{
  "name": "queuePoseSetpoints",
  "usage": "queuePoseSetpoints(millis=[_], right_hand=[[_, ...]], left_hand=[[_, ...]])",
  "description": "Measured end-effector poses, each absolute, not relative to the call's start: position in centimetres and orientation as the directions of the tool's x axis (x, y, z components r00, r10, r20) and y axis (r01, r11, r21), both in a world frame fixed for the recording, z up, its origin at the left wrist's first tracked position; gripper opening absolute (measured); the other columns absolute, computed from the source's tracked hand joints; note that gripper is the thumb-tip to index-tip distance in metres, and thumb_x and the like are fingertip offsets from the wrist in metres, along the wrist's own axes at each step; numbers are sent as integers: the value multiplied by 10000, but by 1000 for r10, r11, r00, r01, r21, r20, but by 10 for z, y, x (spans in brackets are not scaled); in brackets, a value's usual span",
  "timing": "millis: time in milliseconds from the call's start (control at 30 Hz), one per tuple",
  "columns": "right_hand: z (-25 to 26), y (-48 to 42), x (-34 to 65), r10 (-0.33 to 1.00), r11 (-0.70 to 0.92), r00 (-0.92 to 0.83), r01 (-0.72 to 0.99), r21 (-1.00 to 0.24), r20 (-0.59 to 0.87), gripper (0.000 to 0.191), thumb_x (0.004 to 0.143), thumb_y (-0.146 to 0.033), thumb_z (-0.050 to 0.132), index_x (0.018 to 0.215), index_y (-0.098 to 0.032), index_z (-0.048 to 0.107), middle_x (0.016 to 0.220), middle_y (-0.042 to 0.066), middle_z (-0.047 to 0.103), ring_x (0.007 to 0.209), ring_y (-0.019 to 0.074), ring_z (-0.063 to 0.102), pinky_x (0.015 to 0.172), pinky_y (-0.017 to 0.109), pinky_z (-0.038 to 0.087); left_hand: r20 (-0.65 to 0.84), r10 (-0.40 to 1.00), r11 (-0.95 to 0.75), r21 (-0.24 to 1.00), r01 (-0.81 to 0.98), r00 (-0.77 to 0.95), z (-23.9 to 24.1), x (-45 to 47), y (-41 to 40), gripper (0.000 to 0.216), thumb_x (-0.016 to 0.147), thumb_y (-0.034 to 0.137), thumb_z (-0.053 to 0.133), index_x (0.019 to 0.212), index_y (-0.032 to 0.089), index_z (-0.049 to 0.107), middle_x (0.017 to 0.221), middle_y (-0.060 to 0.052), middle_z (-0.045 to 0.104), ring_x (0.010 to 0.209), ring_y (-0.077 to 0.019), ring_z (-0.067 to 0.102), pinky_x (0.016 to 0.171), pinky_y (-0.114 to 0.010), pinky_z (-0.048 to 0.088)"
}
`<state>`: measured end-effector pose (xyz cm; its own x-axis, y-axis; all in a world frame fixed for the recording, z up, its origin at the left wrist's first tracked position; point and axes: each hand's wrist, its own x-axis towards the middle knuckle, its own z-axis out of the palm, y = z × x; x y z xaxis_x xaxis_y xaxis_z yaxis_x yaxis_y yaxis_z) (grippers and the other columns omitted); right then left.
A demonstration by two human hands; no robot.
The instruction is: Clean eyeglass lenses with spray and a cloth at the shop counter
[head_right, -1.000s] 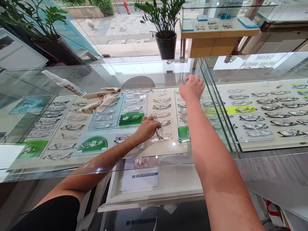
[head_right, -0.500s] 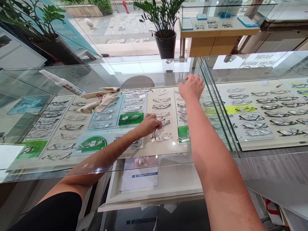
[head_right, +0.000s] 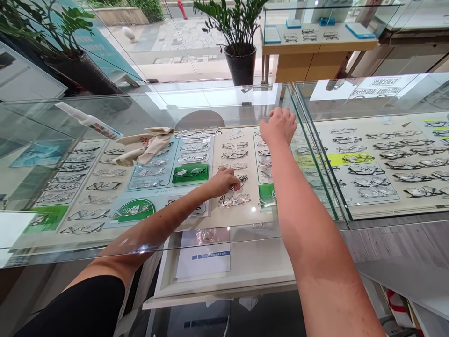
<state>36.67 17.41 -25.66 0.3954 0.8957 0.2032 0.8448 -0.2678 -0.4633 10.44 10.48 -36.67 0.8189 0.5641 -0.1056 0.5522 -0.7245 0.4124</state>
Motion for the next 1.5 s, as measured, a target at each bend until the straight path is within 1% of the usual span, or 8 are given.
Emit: queuePoseSetpoints(millis=[167,233,400,600,733,967,1133,1500], right_hand=[[-258,175,366,886,-248,399,838,-486,235,279,1023,-468,591,1161,-227,608,1434,185,560,1392,410,482,1150,685,418],[-259,175,366,884,-252,404,837,-486,236,275,1015,-464,607,1156,-227,608,1433,185,564,1391,410,485,1158,682,415],[-262,177,368,884,-243,397,843,-480,249,284,1015,-470,597,1161,-227,605,1439,187,565,1386,406,491,1158,678,423],[-264,178,369,889,-238,384,853,-464,251,298,1040,-499,531,1165,-236,591,1432,192,557,1397,409,482,1146,690,424],[-261,175,367,888,-250,394,846,-472,237,288,1030,-482,553,1165,-231,593,1437,193,558,1398,406,481,1152,678,422],[-260,175,367,889,-254,396,843,-474,229,292,1037,-480,556,1172,-225,598,1426,190,562,1387,404,496,1161,679,419],[-262,177,369,887,-231,386,846,-481,253,323,1033,-523,566,1160,-230,609,1435,190,566,1364,407,502,1147,696,427],[-260,176,368,890,-246,392,843,-478,233,287,1044,-477,547,1181,-231,602,1437,185,555,1392,406,490,1153,694,419]], left_hand=[[-75,557,-755,369,542,827,-364,106,94,241,925,82,625,884,239,804,796,-59,774,969,-270,662,934,-454,340],[-69,543,-774,344,531,837,-364,104,89,194,927,114,641,912,233,794,828,-61,796,957,-274,664,936,-459,344],[-82,544,-774,336,537,835,-366,97,83,232,893,63,625,943,228,781,894,-56,823,955,-262,680,931,-444,356],[-42,577,-752,361,551,815,-367,93,84,300,850,1,603,967,227,762,957,-46,823,972,-246,687,940,-414,370],[-45,603,-752,300,586,797,-370,94,83,286,827,-15,584,958,208,707,1000,-57,778,946,-242,676,890,-397,371],[-18,675,-718,216,662,738,-374,97,83,279,868,-20,560,980,211,669,1020,-79,733,871,-247,648,839,-396,378],[-20,694,-697,232,678,720,-371,97,83,310,854,-44,545,974,221,653,1019,-78,743,867,-252,658,828,-400,385],[-57,705,-669,276,690,707,-373,103,82,245,888,-5,555,947,210,658,989,-75,739,846,-247,651,784,-383,380]])
